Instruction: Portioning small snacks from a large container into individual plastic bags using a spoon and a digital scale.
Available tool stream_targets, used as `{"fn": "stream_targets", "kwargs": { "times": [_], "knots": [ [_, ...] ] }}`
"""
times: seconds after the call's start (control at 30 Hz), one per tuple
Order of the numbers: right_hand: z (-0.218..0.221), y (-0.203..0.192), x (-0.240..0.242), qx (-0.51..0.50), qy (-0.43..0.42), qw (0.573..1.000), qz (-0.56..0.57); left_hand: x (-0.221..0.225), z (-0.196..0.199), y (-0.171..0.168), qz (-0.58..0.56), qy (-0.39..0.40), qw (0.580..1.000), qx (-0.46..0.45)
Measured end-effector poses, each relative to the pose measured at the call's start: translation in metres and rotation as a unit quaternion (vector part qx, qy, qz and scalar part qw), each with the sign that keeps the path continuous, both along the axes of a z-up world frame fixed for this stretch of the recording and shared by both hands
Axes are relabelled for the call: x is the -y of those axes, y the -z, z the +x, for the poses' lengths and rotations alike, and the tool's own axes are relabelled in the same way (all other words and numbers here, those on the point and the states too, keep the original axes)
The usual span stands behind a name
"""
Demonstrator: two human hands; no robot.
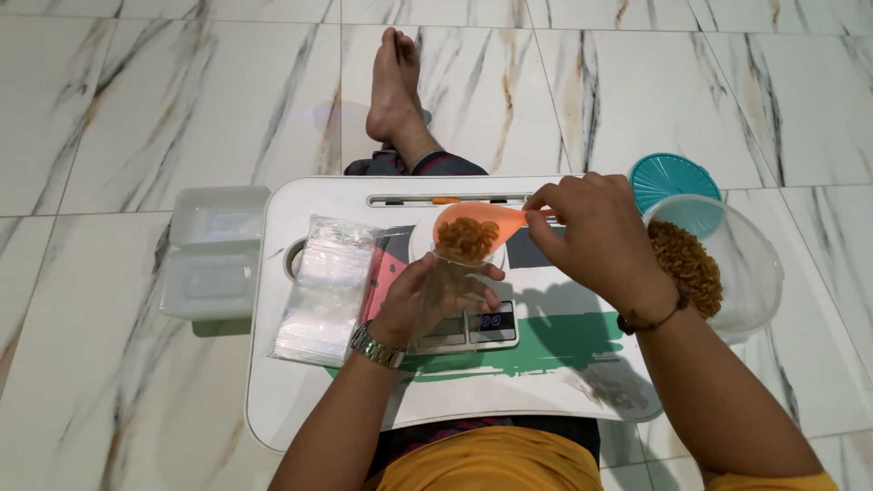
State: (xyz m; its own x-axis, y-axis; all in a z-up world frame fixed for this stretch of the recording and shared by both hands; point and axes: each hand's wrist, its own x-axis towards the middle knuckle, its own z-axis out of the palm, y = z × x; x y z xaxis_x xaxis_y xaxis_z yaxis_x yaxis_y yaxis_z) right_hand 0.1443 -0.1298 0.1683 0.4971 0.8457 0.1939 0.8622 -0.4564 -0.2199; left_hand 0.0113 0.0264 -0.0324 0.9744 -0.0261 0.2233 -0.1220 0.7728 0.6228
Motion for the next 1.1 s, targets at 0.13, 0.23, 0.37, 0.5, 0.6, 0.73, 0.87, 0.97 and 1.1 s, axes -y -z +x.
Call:
{"fn": "stream_targets", "kwargs": {
  "times": [0.13, 0.23, 0.37, 0.5, 0.6, 0.73, 0.87, 0.97, 1.1],
  "knots": [
    [-0.006, 0.0, 0.001, 0.082, -0.022, 0.996, 0.019, -0.001, 0.0, -0.007, -0.021, 0.009, 1.0, 0.008],
    [-0.004, 0.004, 0.003, 0.112, -0.036, 0.992, 0.035, -0.002, 0.0, -0.006, -0.035, 0.011, 0.999, 0.012],
    [-0.004, 0.004, 0.005, 0.13, -0.053, 0.989, 0.048, -0.004, -0.002, -0.007, -0.058, 0.032, 0.998, 0.014],
    [-0.005, 0.004, 0.004, 0.13, -0.047, 0.989, 0.05, -0.005, -0.001, -0.005, -0.058, 0.039, 0.997, 0.015],
    [-0.005, 0.005, 0.003, 0.118, -0.045, 0.991, 0.04, -0.006, 0.001, 0.001, -0.044, 0.054, 0.997, 0.018],
    [-0.005, 0.006, 0.003, 0.085, -0.033, 0.995, 0.047, -0.004, 0.0, -0.004, -0.058, 0.047, 0.996, 0.04],
    [-0.006, 0.004, 0.002, 0.064, -0.023, 0.997, 0.045, -0.005, -0.001, -0.003, -0.053, 0.048, 0.996, 0.046],
    [-0.006, 0.003, 0.003, 0.059, -0.025, 0.997, 0.044, -0.005, -0.001, -0.001, -0.054, 0.049, 0.996, 0.049],
    [-0.004, 0.005, 0.004, 0.056, -0.022, 0.998, 0.037, -0.005, 0.001, 0.004, -0.053, 0.05, 0.996, 0.049]
  ]
}}
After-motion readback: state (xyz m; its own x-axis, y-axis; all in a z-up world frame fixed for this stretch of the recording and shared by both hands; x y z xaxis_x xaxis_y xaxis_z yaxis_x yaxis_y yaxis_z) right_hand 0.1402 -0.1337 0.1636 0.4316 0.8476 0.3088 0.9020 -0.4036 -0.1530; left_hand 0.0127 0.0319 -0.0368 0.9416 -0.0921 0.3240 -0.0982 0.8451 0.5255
